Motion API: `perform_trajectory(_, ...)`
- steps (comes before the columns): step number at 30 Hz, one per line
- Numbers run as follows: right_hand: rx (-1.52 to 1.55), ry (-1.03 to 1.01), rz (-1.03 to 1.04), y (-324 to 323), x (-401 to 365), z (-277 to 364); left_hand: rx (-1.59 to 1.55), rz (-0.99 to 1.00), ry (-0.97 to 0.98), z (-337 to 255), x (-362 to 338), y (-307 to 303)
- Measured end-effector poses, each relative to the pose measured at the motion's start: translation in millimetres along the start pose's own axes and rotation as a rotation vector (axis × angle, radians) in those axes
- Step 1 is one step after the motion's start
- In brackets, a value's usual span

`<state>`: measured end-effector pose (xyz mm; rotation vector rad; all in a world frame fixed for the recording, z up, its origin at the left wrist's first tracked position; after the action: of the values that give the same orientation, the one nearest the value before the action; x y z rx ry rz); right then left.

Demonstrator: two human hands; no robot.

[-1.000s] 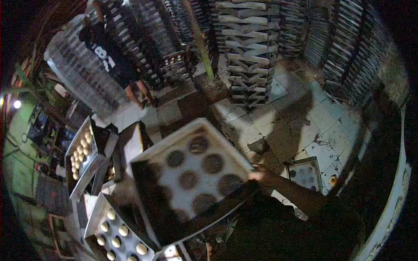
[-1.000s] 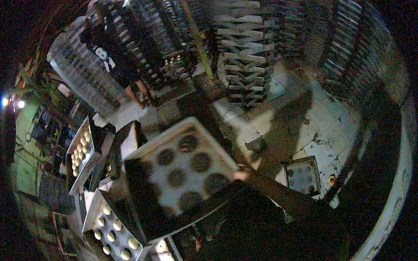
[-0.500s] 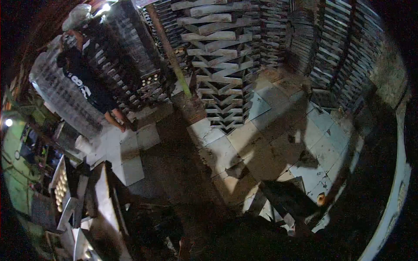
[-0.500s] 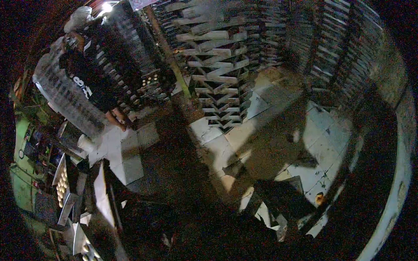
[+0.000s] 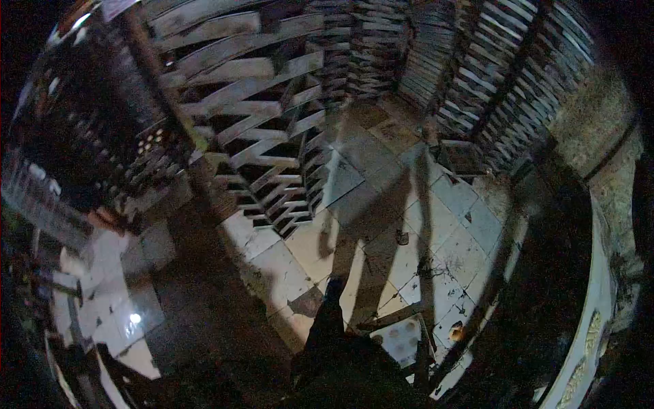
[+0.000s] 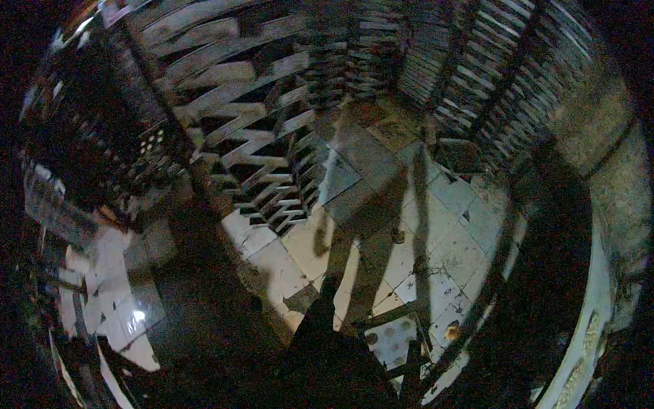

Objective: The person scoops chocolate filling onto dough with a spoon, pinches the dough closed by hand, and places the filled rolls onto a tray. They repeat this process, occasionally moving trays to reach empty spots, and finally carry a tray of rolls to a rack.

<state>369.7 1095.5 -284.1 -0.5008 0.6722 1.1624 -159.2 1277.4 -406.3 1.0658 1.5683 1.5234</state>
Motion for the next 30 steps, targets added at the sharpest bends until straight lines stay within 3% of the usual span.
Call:
perform_trajectory(4, 0.090, 0.015, -0.134, 1.9, 26.5, 58.2, 0.474, -0.359, -0.377, 17.7, 38.0, -26.3)
perform_trajectory(6, 0.145, 0.006, -0.190, 0.7, 35.1, 87.5, 0.688, -0.358, -0.611, 50.0, 97.0, -27.5)
perform_trajectory(8, 0.212, 0.029, -0.257, 2.0, 41.0, 94.9, 0.864, -0.195, -0.802, 111.6, 186.0, -20.0)
perform_trajectory(10, 0.268, 0.039, -0.308, 3.5, 54.6, 107.7, 0.966, 0.106, -0.928, 201.8, 288.5, -4.7)
perform_trajectory(13, 0.342, 0.075, -0.377, 4.4, 77.4, 120.3, 1.007, 0.522, -1.001, 348.0, 405.4, 24.9)
perform_trajectory(17, 0.438, 0.117, -0.426, 2.1, 136.7, 133.7, 0.894, 0.867, -0.988, 510.9, 462.7, 28.5)
perform_trajectory(18, 0.460, 0.125, -0.441, -0.6, 150.6, 136.0, 0.884, 0.770, -0.934, 539.2, 442.0, 41.1)
perform_trajectory(19, 0.480, 0.125, -0.452, -4.0, 165.3, 140.1, 0.880, 0.672, -0.897, 556.0, 413.6, 32.1)
perform_trajectory(21, 0.536, 0.093, -0.486, -4.8, 186.1, 146.2, 1.388, 0.752, -1.156, 582.2, 432.1, 5.7)
perform_trajectory(24, 0.549, 0.019, -0.582, 8.4, 194.0, 146.2, 1.853, 0.789, -1.457, 554.1, 413.0, -5.9)
perform_trajectory(26, 0.371, -0.028, -0.707, 23.3, 189.8, 127.8, 2.003, 0.838, -1.690, 529.0, 415.1, -0.7)
perform_trajectory(29, 0.035, 0.071, -0.971, 61.6, 179.0, 125.3, 2.064, 1.033, -1.933, 546.2, 440.5, -1.0)
perform_trajectory(30, 0.331, -0.081, -1.101, 91.2, 173.8, 144.8, 2.063, 1.123, -1.994, 561.1, 447.3, -2.3)
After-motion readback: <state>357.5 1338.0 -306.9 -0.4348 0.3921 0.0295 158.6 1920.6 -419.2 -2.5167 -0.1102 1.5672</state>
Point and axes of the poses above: each hand's wrist, its own x-axis towards the middle knuckle, its own y-axis out of the palm, z = x × y, the point moved 1 cm from there along x, towards the middle knuckle, and after that the axes turned 10 degrees about z, right-handed, at the moved point
